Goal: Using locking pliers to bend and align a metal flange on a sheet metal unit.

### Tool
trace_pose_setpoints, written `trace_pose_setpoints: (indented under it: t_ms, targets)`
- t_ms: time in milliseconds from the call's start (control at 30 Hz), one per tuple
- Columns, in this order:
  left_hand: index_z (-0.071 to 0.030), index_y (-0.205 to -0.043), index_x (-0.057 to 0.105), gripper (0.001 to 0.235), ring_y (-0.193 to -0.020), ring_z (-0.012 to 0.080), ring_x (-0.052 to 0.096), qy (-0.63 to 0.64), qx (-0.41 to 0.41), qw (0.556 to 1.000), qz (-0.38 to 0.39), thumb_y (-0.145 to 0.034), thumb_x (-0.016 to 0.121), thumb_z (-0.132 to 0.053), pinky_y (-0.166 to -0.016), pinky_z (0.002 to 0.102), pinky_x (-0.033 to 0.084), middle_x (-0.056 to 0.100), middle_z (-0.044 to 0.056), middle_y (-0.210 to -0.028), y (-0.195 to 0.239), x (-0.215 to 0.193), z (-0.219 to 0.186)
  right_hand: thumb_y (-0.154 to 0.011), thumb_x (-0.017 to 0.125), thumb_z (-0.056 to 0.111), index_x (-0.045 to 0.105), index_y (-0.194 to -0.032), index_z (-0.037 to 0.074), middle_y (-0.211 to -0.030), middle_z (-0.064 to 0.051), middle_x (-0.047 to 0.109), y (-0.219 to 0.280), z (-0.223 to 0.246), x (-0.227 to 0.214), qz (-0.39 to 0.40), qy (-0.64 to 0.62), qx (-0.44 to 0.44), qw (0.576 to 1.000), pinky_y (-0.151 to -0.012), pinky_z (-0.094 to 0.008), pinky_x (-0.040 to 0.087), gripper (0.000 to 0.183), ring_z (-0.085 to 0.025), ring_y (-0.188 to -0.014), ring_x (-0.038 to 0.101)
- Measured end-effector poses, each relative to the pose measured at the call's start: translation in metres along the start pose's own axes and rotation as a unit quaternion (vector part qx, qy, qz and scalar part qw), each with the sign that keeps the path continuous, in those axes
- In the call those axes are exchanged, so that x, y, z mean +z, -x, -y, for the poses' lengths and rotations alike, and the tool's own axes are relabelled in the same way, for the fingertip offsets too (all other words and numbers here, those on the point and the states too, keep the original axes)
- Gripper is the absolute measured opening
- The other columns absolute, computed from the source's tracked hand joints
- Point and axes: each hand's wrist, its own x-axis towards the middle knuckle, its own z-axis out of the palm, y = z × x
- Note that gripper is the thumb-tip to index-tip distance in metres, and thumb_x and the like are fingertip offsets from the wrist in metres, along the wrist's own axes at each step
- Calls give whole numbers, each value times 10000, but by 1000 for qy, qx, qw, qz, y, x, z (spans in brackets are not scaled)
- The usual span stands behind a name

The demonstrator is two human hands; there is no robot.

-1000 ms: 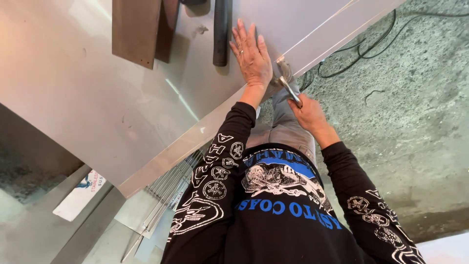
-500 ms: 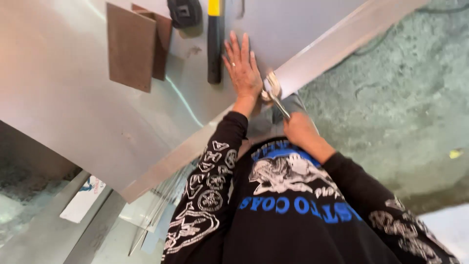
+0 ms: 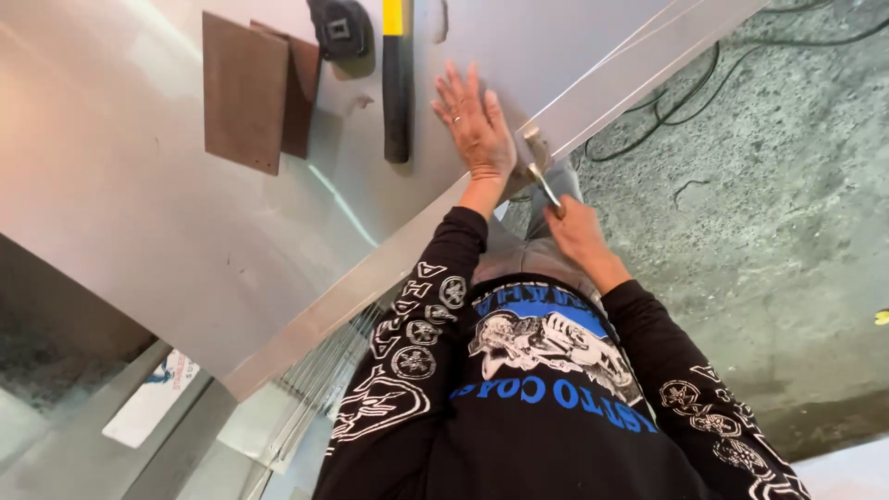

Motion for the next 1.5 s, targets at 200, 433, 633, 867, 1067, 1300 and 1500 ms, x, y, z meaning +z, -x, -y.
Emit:
trace_pose_setpoints:
  t_ms: [200, 433, 633, 867, 1067, 1300, 1500]
  targets:
    - [-155, -1577, 404, 475, -1659, 369, 128, -25, -17, 999, -15, -1134, 385, -326, -1355, 577, 47, 242, 107, -1738, -19, 52, -44, -975, 668, 350, 606, -875, 1, -798, -277, 642, -39, -18, -65, 3, 21, 2, 1000, -693, -559, 469, 368, -518, -801, 604]
    - [-151, -1574, 402, 466, -1666, 338, 137, -54, -17, 998, -15, -1147, 374, -335, -1371, 549, 61, 231, 80, -1747, -27, 67, -53, -990, 641, 339, 598, -886, 3, -795, -269, 640, -52, -18, -94, 30, 10, -41, 999, -689, -559, 467, 355, -516, -798, 602]
    - [-155, -1589, 391, 475, -1665, 309, 138, -74, -33, 997, 16, -1147, 379, -329, -1370, 526, 68, 223, 58, -1751, -31, 59, -58, -1013, 617, 330, 609, -882, -1, -800, -272, 645, -45, -17, -91, 35, 5, -33, 999, -706, -553, 482, 356, -507, -809, 616]
    - [-188, -1630, 328, 520, -1656, 313, 95, -100, -46, 992, 69, -1131, 409, -310, -1352, 544, 37, 164, 41, -1757, -45, 50, -64, -974, 614, 305, 694, -877, -9, -851, -308, 672, -39, 14, -111, 78, 45, 63, 994, -769, -574, 520, 338, -515, -855, 651]
    - [-242, -1634, 312, 546, -1643, 324, 105, -122, -57, 987, 87, -1109, 446, -317, -1334, 565, 35, 157, 25, -1755, -50, 47, -62, -934, 620, 276, 711, -887, -27, -869, -334, 669, -38, 5, -104, 107, 81, 57, 989, -787, -581, 536, 321, -528, -878, 653]
    - [-193, -1622, 323, 575, -1625, 367, 108, -107, -38, 991, 73, -1084, 486, -317, -1312, 599, 48, 153, 83, -1741, -45, 43, -68, -947, 629, 321, 682, -876, -21, -865, -301, 674, -50, -32, -82, 78, 29, 13, 996, -733, -566, 517, 354, -513, -866, 652]
    - [-168, -1615, 348, 516, -1658, 388, 113, -23, -5, 1000, 9, -1128, 425, -321, -1351, 593, 68, 186, 131, -1754, -42, 84, -89, -930, 660, 372, 631, -914, -2, -843, -264, 668, -56, -34, -112, 28, -17, 46, 998, -720, -533, 501, 376, -490, -832, 640]
